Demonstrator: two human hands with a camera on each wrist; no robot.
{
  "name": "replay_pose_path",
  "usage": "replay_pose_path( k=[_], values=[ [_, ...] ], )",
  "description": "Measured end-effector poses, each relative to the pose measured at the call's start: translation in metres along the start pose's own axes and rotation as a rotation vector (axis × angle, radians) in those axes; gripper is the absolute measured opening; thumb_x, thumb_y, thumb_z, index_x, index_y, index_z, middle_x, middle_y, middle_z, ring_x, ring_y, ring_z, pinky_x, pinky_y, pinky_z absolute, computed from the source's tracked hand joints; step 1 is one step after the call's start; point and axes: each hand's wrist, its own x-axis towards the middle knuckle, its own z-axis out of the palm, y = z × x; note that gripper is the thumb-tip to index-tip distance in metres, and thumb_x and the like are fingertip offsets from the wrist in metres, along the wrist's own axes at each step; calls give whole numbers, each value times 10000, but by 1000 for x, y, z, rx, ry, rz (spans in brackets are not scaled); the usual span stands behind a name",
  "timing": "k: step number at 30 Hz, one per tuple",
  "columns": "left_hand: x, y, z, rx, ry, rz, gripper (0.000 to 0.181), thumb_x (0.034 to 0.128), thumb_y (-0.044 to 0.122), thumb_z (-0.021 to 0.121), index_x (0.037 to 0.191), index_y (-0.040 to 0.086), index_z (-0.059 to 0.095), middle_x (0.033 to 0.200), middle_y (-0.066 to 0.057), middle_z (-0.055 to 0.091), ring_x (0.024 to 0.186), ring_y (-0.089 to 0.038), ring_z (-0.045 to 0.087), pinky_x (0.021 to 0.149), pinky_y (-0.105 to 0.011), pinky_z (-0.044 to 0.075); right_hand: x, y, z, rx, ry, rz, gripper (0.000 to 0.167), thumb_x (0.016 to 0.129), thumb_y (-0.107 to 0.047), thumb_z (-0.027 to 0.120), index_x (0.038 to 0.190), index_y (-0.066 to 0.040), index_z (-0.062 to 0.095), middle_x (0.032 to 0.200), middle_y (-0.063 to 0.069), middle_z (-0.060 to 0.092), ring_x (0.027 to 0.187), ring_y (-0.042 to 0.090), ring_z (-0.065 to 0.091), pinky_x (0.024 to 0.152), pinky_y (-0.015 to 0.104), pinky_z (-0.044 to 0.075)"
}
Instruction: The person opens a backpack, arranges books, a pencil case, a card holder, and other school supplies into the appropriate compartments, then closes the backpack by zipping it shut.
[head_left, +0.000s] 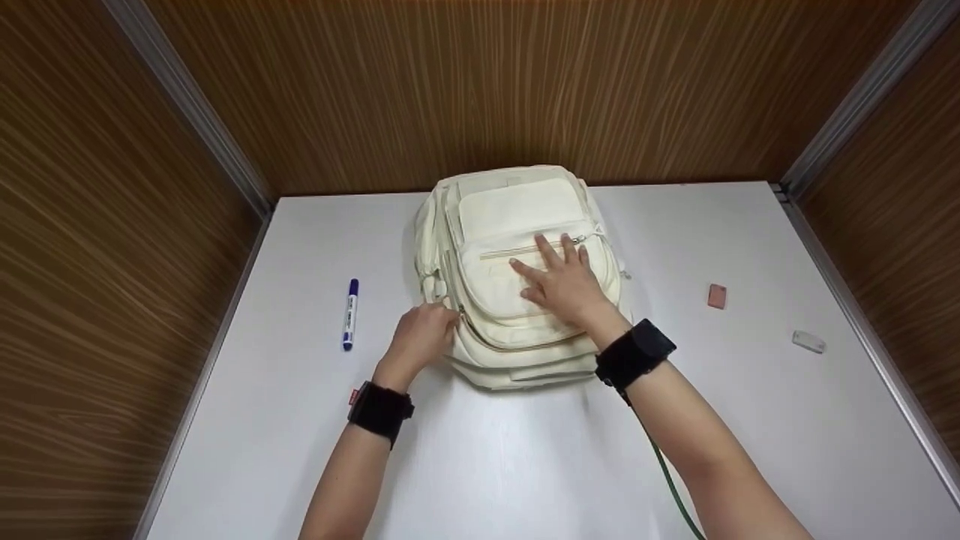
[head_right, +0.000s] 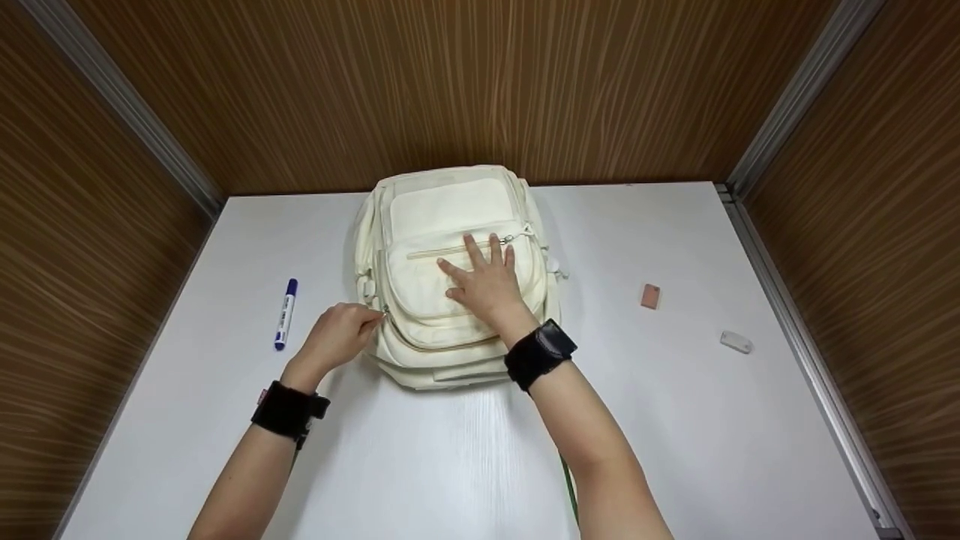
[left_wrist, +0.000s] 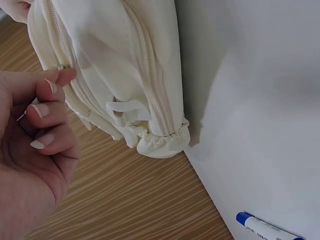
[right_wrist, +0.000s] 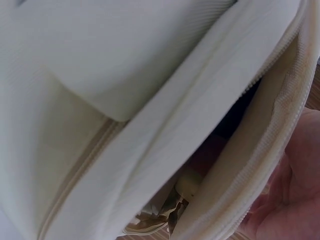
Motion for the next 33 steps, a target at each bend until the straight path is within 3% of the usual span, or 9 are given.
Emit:
replay_pose_path(
  k=[11, 18, 30, 33],
  values=[
    [-6, 11, -9, -61, -136, 58, 290, 829, -29, 623, 581, 110, 563, 624, 5, 558, 585, -179, 515, 567, -355, 440, 0, 0, -1, -5, -3, 1, 570, 994, -545, 432, 1526, -370, 323, 1622, 169, 46, 1405, 562, 14, 1073, 698, 96],
    [-9, 17, -10, -86, -174, 104, 342, 791, -61, 609, 550, 151, 493, 581, 69, 437, 558, -117, 419, 541, -286, 363, -1, -1, 0, 7, 1, 4, 568, 993, -539, 441, 1524, -370, 328, 1624, 160, 48, 1410, 552, 7, 1075, 696, 99],
    [-9, 34, -3, -183, -291, 218, 381, 866, -36, 597, 578, 167, 452, 568, 102, 314, 536, -68, 343, 533, -235, 295, 0, 1, 0, 1, 7, 2, 564, 998, -537, 437, 1525, -365, 331, 1622, 166, 68, 1412, 549, 25, 1070, 701, 111],
    [-10, 39, -3, -159, -280, 211, 311, 913, 37, 617, 620, 129, 572, 582, 103, 376, 560, -76, 393, 554, -249, 343, 0, 1, -3, 41, -7, 0, 562, 998, -521, 460, 1522, -351, 348, 1622, 166, 67, 1410, 553, 17, 1070, 703, 99]
  ],
)
